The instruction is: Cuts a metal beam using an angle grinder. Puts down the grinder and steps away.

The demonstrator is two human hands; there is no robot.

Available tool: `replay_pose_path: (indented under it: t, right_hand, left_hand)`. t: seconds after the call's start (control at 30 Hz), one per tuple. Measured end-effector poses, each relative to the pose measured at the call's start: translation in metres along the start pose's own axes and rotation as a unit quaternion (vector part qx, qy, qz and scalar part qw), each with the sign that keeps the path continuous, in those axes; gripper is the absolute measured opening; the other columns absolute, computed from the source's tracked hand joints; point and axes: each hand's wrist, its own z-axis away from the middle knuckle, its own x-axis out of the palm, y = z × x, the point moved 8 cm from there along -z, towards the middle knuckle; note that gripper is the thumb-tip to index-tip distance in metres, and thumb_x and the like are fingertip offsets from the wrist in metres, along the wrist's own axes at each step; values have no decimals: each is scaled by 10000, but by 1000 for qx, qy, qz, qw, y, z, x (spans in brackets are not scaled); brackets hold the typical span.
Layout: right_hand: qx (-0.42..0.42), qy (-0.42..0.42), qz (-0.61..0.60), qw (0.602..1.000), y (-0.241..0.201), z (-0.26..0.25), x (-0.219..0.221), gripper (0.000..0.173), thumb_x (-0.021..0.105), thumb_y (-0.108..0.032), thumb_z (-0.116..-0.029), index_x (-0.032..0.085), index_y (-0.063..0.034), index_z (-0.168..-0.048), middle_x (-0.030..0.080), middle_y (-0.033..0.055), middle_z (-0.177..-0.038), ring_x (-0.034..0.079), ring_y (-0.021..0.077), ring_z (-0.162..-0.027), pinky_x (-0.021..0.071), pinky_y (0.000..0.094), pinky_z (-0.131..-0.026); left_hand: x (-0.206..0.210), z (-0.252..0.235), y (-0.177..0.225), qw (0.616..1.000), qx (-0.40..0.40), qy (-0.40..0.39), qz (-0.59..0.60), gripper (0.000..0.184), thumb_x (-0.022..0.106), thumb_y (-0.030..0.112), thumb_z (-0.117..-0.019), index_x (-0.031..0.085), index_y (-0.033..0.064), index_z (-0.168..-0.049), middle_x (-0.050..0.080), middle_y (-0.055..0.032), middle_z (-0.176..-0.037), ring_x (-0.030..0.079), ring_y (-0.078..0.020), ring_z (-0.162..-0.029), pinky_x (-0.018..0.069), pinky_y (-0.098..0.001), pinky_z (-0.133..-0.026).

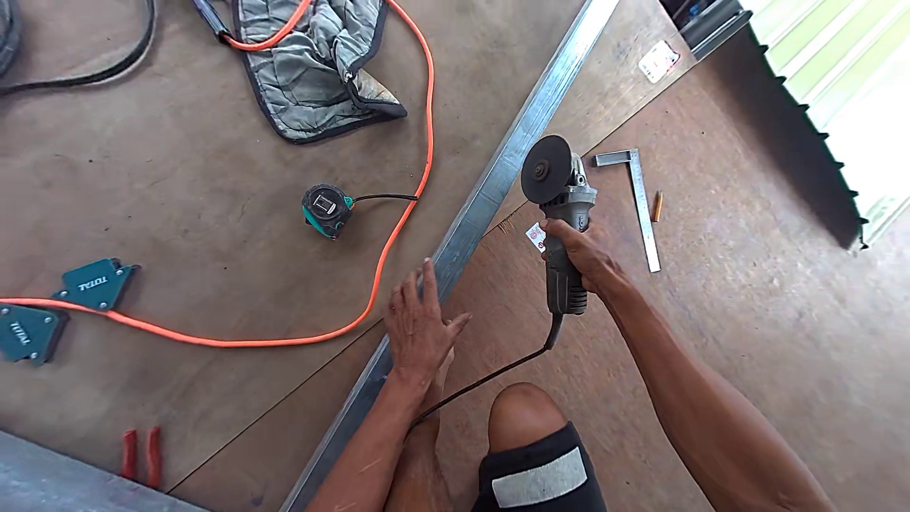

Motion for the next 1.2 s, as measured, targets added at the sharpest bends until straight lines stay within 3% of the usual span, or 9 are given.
replay_pose_path:
  t: [0.07, 0.17, 0.27, 0.43, 0.6, 1.2]
  right_hand:
    - [-1, -2, 27, 1000, -4, 1, 4, 559, 799, -458, -852, 592, -90, -1218, 696, 122, -848, 696, 238, -654, 607, 414, -618]
    - [1, 2, 69, 998, -12, 6, 5, 612, 802, -485, -835, 586, -102, -1260, 687, 133, -902, 688, 251, -687, 594, 444, -637]
    - [2, 7, 88, 996, -16, 11, 3, 623, 806, -497, -815, 591, -111, -1254, 690, 135, -899, 687, 254, -675, 590, 448, -620]
    - [-9, -6, 126, 992, -16, 12, -1, 652, 795, -503, -804, 577, -123, -1288, 695, 141, -907, 691, 265, -678, 591, 464, -620]
    - [2, -7, 134, 991, -12, 11, -1, 661, 801, -504, -797, 577, -120, -1285, 691, 142, -903, 685, 266, -670, 587, 465, -619]
    - [3, -15, 130, 991, -4, 9, -5, 642, 817, -494, -802, 585, -115, -1266, 692, 138, -878, 685, 259, -652, 588, 454, -604]
  left_hand:
    - [15, 4, -21, 999, -26, -12, -40, 1061, 779, 633, -772, 382, 70, -1579, 596, -243, -1365, 624, -436, -1169, 522, -591, -901]
    - [21, 3, -21, 996, -22, 25, -80, 763, 705, 471, -881, 508, 73, -1501, 687, -186, -1267, 710, -368, -1050, 581, -503, -754]
    - [20, 4, -19, 996, -26, 32, -84, 676, 730, 397, -866, 567, 87, -1444, 700, -149, -1252, 720, -348, -1020, 580, -485, -706]
    - [19, 3, -19, 997, -22, 33, -68, 666, 756, 374, -849, 586, 50, -1405, 705, -183, -1227, 725, -385, -1000, 587, -517, -710]
    - [21, 4, -19, 995, -23, 46, -80, 684, 780, 376, -814, 594, 64, -1393, 709, -155, -1217, 726, -356, -995, 586, -493, -706]
    - [23, 4, -20, 995, -28, 41, -91, 687, 766, 378, -827, 577, 76, -1414, 692, -143, -1271, 722, -342, -1019, 583, -495, -714]
